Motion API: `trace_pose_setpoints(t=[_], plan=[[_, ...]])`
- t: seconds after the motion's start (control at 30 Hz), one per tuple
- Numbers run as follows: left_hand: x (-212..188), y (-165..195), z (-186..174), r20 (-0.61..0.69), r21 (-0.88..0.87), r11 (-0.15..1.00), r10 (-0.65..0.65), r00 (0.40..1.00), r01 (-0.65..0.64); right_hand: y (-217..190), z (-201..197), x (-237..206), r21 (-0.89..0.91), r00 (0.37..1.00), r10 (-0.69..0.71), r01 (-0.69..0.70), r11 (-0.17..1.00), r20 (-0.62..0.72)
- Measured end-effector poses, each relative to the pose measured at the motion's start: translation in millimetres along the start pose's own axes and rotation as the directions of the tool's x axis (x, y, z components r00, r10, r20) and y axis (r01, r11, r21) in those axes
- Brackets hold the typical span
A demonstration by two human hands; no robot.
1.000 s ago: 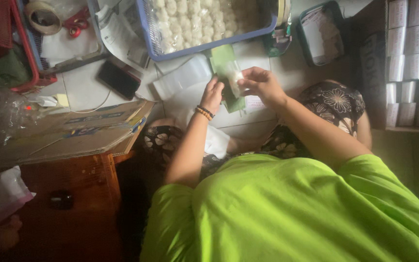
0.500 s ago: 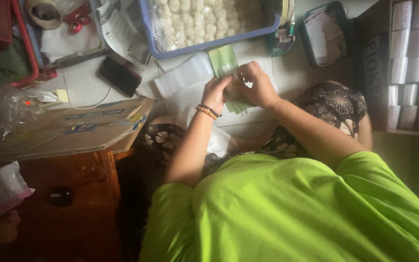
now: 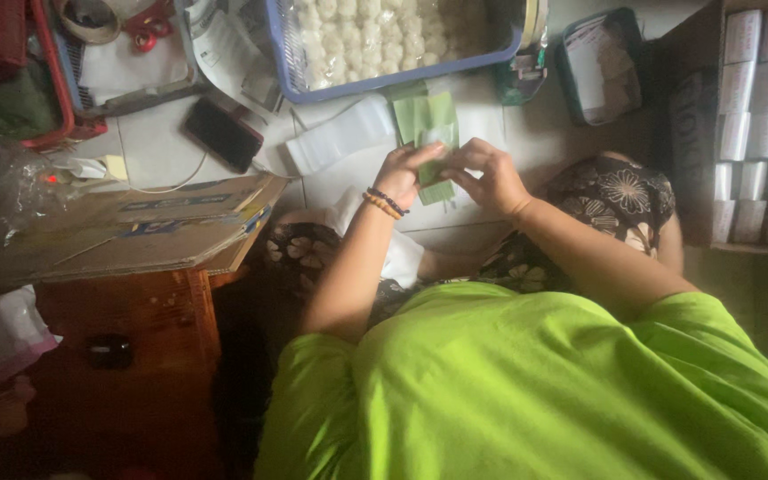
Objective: The person sits on the floor and wraps small white food items in green leaves. They place each wrapped item into a cardboard box filled with similar items.
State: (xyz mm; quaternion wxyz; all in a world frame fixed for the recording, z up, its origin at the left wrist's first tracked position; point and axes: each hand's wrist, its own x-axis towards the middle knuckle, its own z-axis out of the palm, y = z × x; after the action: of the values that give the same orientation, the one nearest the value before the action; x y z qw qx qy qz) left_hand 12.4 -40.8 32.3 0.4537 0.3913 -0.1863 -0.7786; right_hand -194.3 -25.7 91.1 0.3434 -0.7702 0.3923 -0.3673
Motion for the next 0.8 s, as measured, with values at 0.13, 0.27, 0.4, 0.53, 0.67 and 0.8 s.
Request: trace_pose_setpoints(t=[0.13,0.27,0.4,0.53,0.67,0.8], plan=[[1.7,-15.5,6.7,-0.112,-0.013,0.997,0.073,0.991,-0.075,12.2,11.4,-0.6,0.259,0.929,0.371,-0.357,0.898,-0.005],[-1.5,-21.6,11.3,-0.166,-0.102,0.992,0.061,0.984,-0.079,16.5,15.1,3.3,0.438,0.855,0.516,-0.482,0.759,0.047],[-9.6,-21.0,13.3,-0.124,-0.218,0.967,0.105,0.987,-0.130,14.6,13.9,9.4,0.463,0.815,0.579,-0.527,0.713,0.037],[-10.9,-20.1,14.4,-0.175,-0.112,0.983,0.121,0.977,-0.142,-0.4,12.6,16.6,0.297,0.867,0.488,-0.441,0.847,-0.104],[-7.1,-20.4,14.0,-0.230,-0.084,0.987,0.117,0.966,-0.140,-28.8,9.4,10.0,-0.387,0.932,-0.202,0.075,0.919,-0.300],[-6.0,-19.4,10.4,-0.278,-0.024,0.991,0.118,0.953,-0.130,-43.8,2.7,6.0,-0.338,0.953,-0.303,0.286,0.897,0.000]])
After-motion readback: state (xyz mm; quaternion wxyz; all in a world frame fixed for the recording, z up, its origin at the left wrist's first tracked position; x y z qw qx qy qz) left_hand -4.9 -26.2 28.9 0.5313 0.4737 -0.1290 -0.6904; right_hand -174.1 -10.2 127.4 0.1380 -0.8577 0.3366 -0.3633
